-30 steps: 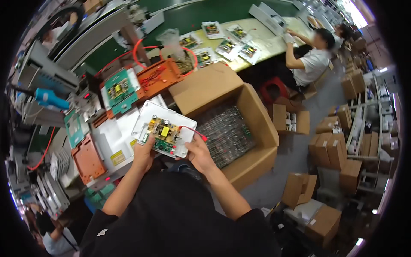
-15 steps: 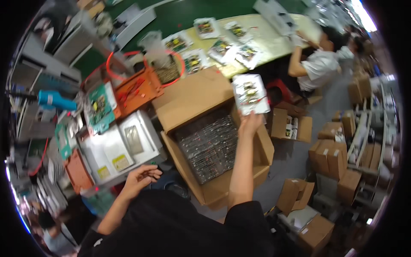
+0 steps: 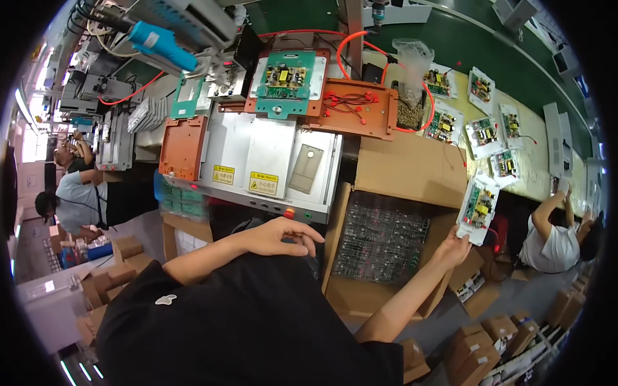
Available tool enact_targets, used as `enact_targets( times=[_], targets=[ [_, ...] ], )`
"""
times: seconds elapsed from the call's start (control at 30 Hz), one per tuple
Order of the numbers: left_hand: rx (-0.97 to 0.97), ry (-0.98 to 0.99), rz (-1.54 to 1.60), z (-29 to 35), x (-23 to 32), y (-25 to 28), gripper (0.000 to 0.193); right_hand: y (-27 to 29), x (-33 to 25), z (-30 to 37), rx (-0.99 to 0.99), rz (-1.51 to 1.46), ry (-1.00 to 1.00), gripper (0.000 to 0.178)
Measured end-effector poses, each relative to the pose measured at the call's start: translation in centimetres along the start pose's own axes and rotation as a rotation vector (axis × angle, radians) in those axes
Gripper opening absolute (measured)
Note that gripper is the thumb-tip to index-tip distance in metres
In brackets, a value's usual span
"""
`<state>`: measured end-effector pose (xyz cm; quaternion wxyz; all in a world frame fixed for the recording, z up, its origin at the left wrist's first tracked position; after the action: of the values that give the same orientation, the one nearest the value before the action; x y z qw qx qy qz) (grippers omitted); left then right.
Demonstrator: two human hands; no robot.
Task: Assembling electronic components and testing circuit boards on a manufacturing production line.
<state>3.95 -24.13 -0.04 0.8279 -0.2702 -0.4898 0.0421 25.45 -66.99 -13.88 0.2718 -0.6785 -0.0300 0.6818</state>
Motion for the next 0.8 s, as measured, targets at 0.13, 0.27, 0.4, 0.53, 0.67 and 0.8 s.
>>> enact_targets(
  times=[0.13,0.27,0.4,0.53,0.67,0.8],
  targets=[
    [-0.039,0.014,-0.007,-0.8,-0.1,-0.3,0.036,2.7,0.1,1.1,0.020,0.003,-0.023,0.038],
    [-0.059,-0.026,-0.024,-1.1,0.4,-0.5,0.036,2.5,-0.7,1.9,0.035,0.012,-0.020,0.033],
    [-0.034,-0.037,-0.012,-1.2,0.5,-0.5,0.037,1.5,-0.8,2.2,0.072,0.032,-0.042,0.035],
    [-0.055,-0.036,-0.014,-1.8,0.6,-0.7,0.036,3.3,-0.4,1.9,0.102,0.024,-0.038,0.038],
    [-0.054,-0.042,-0.027,-2.2,0.8,-0.5,0.036,6.1,0.8,1.1,0.120,0.352,0.067,0.059],
    [-0.051,-0.034,-0.027,-2.4,1.2,-0.3,0.035,5.6,1.4,0.7,0.120,0.389,0.064,0.061]
  ],
)
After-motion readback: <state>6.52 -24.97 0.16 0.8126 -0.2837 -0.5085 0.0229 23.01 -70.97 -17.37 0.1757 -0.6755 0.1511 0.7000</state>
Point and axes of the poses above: each hand's wrist, its own z-axis away from the middle knuckle, its own y-axis out of the back of the hand, x = y × z, the point moved 5 cm from there along -z, towards the middle knuckle, and after that the axes turned 14 degrees about z, right-handed, at the moved point
